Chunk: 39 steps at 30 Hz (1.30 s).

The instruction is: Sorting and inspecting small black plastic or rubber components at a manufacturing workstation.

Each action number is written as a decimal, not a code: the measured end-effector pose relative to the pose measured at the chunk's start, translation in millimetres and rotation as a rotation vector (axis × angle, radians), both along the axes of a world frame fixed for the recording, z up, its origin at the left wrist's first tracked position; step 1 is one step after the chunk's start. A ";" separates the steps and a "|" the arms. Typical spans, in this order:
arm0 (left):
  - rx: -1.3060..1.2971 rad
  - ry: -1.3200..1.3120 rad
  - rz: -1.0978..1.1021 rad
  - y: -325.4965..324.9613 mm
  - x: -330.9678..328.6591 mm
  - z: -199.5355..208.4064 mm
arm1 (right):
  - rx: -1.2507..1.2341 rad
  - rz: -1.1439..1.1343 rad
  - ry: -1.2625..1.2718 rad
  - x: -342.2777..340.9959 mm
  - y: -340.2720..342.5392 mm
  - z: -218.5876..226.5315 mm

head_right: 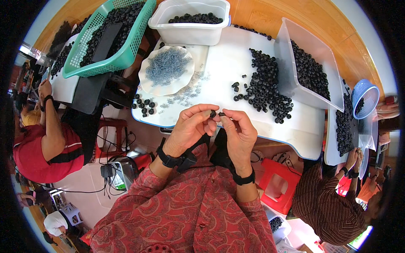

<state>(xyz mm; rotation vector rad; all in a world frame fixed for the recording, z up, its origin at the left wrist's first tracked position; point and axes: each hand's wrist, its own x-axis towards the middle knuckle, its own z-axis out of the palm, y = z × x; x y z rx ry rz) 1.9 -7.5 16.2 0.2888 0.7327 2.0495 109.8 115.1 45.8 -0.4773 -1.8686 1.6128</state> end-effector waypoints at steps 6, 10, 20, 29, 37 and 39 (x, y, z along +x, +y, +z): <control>0.077 -0.148 -0.016 -0.4 -0.5 -1.8 | -0.041 -0.004 0.041 0.3 -1.9 4.6; 0.084 -0.174 -0.023 -2.6 -0.5 -5.0 | -0.049 0.004 0.015 1.9 -0.5 3.8; 0.254 -0.336 -0.054 1.4 2.5 -16.2 | 0.135 0.012 -0.002 -1.5 -2.4 7.5; 0.153 -0.302 0.007 0.7 5.3 -12.4 | 0.271 -0.029 -0.033 -6.7 -7.3 9.2; 0.110 -0.188 0.037 -1.7 6.1 -12.0 | 0.305 -0.040 -0.058 -8.1 -9.4 8.9; 0.107 -0.185 0.042 -2.2 6.3 -12.2 | 0.313 -0.037 -0.057 -8.6 -9.7 9.0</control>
